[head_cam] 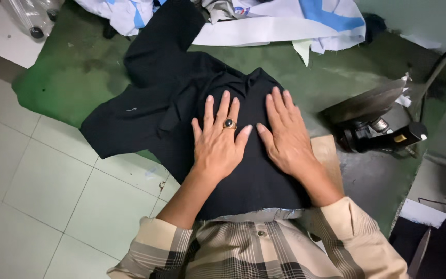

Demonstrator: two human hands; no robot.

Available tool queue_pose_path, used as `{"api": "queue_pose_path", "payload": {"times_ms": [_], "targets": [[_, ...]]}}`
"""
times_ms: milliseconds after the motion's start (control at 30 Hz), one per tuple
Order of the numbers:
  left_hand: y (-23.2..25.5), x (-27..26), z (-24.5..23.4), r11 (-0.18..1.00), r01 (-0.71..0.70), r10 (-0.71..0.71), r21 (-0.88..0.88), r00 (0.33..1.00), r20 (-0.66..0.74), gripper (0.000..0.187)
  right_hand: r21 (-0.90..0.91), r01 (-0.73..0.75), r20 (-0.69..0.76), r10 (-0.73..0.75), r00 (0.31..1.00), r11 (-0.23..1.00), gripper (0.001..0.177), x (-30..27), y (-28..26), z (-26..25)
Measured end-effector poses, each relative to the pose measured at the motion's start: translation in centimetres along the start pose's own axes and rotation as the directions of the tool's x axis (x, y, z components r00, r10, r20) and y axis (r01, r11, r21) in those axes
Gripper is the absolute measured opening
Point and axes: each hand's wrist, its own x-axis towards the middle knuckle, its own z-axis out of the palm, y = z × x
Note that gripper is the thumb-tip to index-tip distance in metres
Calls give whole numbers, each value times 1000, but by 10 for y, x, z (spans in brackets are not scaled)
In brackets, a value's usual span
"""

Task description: The person irons a piece of dark fabric placed on a tailor's ham using a steam iron. They apply pressure with a wooden clapper and manipulate the fabric by hand to reposition it.

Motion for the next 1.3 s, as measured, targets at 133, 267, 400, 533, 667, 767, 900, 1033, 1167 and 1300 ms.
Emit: {"api": "queue_pose_path", "payload": {"times_ms": [133,267,400,533,667,767,900,1033,1167,1300], "targets": [[4,-1,-7,999,-21,21,-40,1000,-4,70,204,-15,-84,33,996,979,71,-21,-2,-8],[-1,0,4,1000,-15,15,19,1000,7,74,493,-288,-64,364,929,821,67,-68,4,-13],[-7,-2,21,989,-28,56,146,980,-191,73,393,-188,-703,426,569,900,65,-144,83,15],[-7,-1,20,984,-36,81,172,962,-261,74,436,-80,-701,393,595,897,80,-146,197,4],[-6,-4,16,994,19,1,109,983,-186,79,587,-367,-355,637,685,722,35,-114,253,-21],[-6,-6,14,997,48,-39,53,986,-161,83,471,-436,-230,584,778,767,38,-71,223,-70],[-13,-3,11,997,75,-70,20,983,-168,95,269,-508,48,516,855,818,34,-22,148,-143],[-11,-4,10,992,100,-108,-73,986,-130,97,-110,-536,134,547,826,837,52,13,44,-189],[-16,-5,13,988,89,-103,-127,989,-104,104,-425,-295,418,475,775,856,57,44,-37,-194],[-20,-6,15,990,42,-62,-132,986,-153,109,-516,-118,509,414,754,849,68,60,-64,-180]]}}
